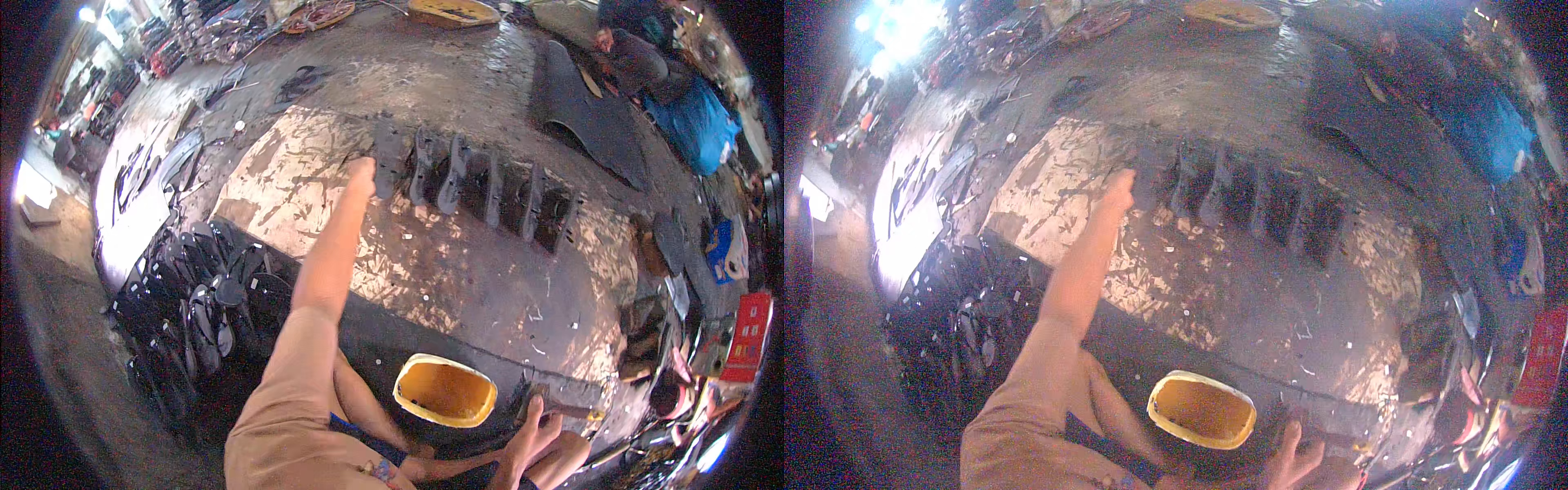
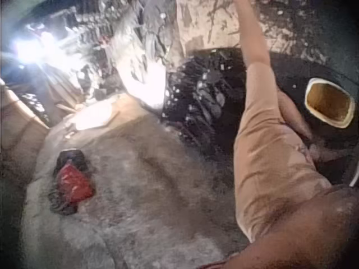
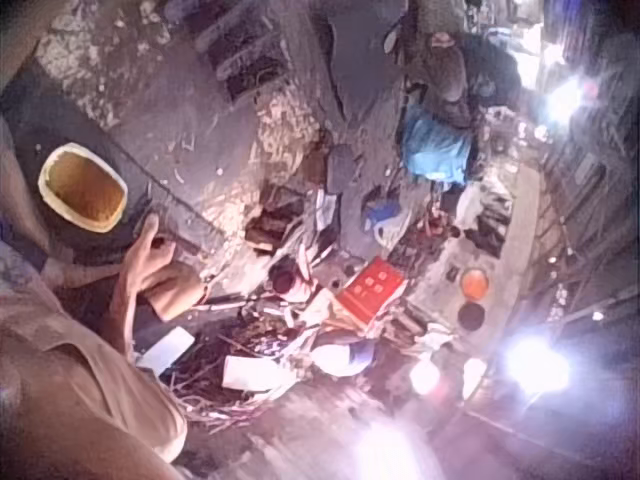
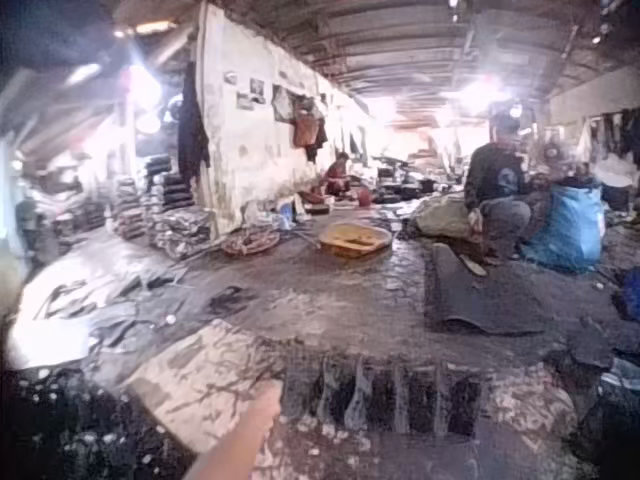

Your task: The person sits on the floor and repeatedly paints the soles of black flip-flops with a dark substance using a brush. They pick up each slipper, apply the coating, and place it in a growing row on the floor.

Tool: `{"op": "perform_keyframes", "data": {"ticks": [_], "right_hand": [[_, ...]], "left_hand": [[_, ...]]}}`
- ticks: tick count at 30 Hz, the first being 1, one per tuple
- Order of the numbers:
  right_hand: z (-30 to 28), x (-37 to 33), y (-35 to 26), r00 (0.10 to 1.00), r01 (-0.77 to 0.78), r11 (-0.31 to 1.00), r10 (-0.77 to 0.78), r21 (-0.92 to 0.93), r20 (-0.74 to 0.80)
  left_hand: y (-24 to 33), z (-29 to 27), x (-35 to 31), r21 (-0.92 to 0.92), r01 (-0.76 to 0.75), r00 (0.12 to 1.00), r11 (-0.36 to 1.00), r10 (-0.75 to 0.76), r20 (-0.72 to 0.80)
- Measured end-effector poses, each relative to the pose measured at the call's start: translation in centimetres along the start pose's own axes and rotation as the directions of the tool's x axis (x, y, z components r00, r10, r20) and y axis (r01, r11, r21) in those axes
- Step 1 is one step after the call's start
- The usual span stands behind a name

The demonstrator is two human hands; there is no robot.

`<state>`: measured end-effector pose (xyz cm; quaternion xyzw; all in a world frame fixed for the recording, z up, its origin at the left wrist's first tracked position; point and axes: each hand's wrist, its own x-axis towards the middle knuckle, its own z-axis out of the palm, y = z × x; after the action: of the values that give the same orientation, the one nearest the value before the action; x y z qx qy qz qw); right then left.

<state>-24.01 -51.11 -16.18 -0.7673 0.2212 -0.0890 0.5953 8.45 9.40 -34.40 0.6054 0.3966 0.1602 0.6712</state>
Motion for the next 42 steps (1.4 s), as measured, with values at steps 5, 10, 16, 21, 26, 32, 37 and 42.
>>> {"op": "perform_keyframes", "data": {"ticks": [5,10,16,21,26,32,37,42], "right_hand": [[-2.3,3.2,1.6,0.992,-0.116,0.991,0.113,-0.063,-0.048],[-2.5,-0.2,-4.5,0.968,-0.14,0.88,0.024,-0.455,-0.251],[0.0,-2.8,-7.2,0.931,0.281,0.852,-0.13,-0.442,0.34],[1.1,-3.0,-1.6,0.765,0.564,0.764,-0.338,-0.315,0.549],[0.0,-3.7,0.7,0.868,0.481,0.776,-0.355,-0.408,0.349],[-4.9,-1.9,1.2,0.981,0.156,0.926,-0.106,-0.343,0.161],[-5.8,-5.6,1.5,0.898,0.151,0.966,-0.045,-0.211,0.437],[-6.5,-2.0,-5.1,0.958,-0.268,0.684,0.118,0.678,0.26]], "left_hand": [[-3.3,5.0,-6.2,0.684,-0.376,0.887,0.625,0.456,0.07],[6.7,-4.0,-31.0,0.472,-0.68,0.696,0.562,0.697,0.172],[7.6,-25.3,-36.8,0.996,0.008,0.827,0.093,0.56,-0.059],[2.7,-31.1,-27.3,0.983,-0.18,0.968,-0.037,0.171,0.184],[3.1,-32.6,-28.7,0.987,-0.161,0.913,0.026,0.384,0.139],[8.5,-24.7,-48.5,0.892,-0.413,0.7,0.184,0.691,0.181],[2.1,-22.3,-61.0,0.783,-0.586,0.78,0.208,0.405,0.476],[-1.2,-22.5,-59.8,0.82,-0.543,0.814,0.179,0.352,0.462]]}}
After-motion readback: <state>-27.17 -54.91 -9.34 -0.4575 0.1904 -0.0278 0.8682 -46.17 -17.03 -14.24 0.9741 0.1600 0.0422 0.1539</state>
